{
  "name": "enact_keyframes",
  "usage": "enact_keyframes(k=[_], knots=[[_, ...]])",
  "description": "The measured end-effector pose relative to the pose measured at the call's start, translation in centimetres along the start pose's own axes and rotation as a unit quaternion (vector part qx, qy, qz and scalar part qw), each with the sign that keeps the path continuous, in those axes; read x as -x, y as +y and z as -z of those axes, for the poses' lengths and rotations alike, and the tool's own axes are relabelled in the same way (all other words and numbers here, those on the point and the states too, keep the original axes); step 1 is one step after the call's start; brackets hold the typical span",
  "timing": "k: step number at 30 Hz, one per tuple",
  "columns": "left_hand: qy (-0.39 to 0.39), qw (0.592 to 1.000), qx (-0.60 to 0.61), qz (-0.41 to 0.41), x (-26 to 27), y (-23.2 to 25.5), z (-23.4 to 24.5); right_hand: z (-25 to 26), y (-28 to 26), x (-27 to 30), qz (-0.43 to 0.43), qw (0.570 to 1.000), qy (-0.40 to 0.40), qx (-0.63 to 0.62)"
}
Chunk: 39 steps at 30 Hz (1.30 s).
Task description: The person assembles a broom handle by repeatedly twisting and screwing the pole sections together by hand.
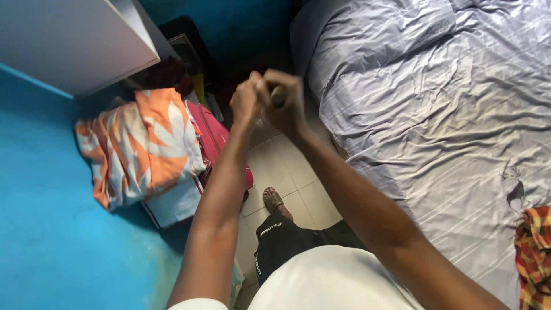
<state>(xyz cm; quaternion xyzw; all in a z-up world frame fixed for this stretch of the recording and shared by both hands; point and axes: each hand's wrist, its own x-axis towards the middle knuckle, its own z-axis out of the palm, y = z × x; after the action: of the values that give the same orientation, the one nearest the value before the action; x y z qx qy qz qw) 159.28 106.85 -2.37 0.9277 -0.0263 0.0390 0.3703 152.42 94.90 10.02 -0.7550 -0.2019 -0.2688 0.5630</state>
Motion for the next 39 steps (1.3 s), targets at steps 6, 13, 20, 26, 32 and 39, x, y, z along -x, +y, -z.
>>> enact_keyframes(k=[6, 13, 20, 26, 32, 39], knots=[[-0.011, 0.989, 0.074, -0.125, 1.3, -5.2, -5.5, -0.8, 3.6, 2.9, -0.075, 0.997, -0.015, -0.012], [0.020, 0.972, 0.005, -0.234, -1.7, 5.5, -0.7, 4.0, -1.8, -6.6, -0.114, 0.993, 0.016, 0.006], [-0.016, 0.960, 0.155, -0.234, -1.4, 11.6, -0.3, 6.5, -4.7, -12.5, -0.047, 0.996, 0.030, -0.065], [0.097, 0.955, 0.093, -0.264, -3.1, 14.9, 1.1, 8.8, -2.5, -13.5, 0.045, 0.985, 0.067, -0.151], [0.091, 0.985, -0.043, -0.141, -6.6, 13.6, -2.3, 10.1, 4.1, -11.1, 0.007, 0.998, 0.008, -0.065], [-0.087, 0.985, 0.120, 0.090, -6.8, 9.2, -11.5, 12.5, 11.2, -3.5, -0.090, 0.995, -0.030, -0.032]])
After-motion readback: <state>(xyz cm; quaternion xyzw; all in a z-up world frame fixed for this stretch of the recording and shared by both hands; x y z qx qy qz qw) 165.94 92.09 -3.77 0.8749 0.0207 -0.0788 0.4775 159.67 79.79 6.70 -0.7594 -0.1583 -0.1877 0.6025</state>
